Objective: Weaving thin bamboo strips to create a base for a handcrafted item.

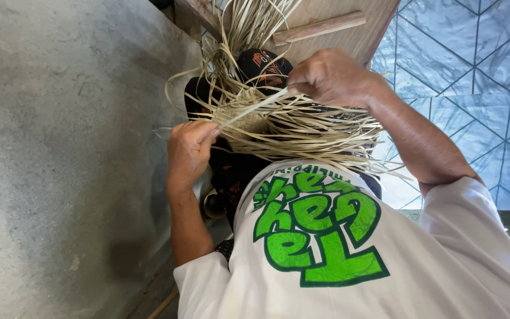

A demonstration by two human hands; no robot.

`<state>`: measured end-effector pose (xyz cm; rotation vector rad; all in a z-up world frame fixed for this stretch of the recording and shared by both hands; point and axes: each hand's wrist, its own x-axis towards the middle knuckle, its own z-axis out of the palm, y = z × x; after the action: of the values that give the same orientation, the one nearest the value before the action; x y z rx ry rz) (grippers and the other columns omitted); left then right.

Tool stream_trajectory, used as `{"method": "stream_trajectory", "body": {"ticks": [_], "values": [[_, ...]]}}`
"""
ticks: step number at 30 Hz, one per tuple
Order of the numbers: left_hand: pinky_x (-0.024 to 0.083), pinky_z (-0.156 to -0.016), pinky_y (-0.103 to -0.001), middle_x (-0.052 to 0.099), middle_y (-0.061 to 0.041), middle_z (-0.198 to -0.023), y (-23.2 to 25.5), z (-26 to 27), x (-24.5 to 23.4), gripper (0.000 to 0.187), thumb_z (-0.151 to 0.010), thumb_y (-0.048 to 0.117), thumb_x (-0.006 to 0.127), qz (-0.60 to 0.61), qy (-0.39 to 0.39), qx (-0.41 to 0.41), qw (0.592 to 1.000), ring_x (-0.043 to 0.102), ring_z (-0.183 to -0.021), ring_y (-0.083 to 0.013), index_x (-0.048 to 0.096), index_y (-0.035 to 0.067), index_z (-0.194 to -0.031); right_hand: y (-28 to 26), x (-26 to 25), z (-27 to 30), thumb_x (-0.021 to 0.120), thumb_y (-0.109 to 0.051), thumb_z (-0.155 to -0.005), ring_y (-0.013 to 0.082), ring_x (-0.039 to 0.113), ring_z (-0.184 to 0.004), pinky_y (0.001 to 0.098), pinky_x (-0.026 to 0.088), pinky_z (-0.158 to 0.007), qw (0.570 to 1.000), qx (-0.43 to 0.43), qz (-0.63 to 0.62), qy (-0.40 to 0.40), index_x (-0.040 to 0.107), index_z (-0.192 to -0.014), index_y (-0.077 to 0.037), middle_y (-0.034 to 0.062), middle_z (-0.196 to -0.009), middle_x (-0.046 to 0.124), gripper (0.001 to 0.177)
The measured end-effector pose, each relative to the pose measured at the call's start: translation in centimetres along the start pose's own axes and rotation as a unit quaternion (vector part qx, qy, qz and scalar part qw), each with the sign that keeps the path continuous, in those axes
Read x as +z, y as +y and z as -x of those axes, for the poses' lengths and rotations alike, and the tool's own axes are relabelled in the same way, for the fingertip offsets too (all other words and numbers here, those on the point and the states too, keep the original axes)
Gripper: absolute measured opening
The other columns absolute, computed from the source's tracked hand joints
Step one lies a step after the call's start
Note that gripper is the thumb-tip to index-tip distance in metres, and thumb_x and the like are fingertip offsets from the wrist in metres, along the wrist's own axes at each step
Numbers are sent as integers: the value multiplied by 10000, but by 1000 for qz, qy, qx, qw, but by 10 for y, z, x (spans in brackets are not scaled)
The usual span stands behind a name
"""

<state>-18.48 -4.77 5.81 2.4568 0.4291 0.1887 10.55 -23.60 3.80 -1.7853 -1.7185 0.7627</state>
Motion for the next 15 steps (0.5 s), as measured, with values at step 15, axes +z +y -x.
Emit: {"method": "stream_trajectory", "body": {"ticks": [15], "values": [[480,-598,-413,583,-61,-755,42,-49,64,213,-1080,192,522,30,69,135,988,563,-609,-209,609,12,-1007,-39,12,-22,645,-52,-1022,209,795,-810,341,651,-726,997,-61,-41,-32,768,-994,-40,100,-974,801,126]]}}
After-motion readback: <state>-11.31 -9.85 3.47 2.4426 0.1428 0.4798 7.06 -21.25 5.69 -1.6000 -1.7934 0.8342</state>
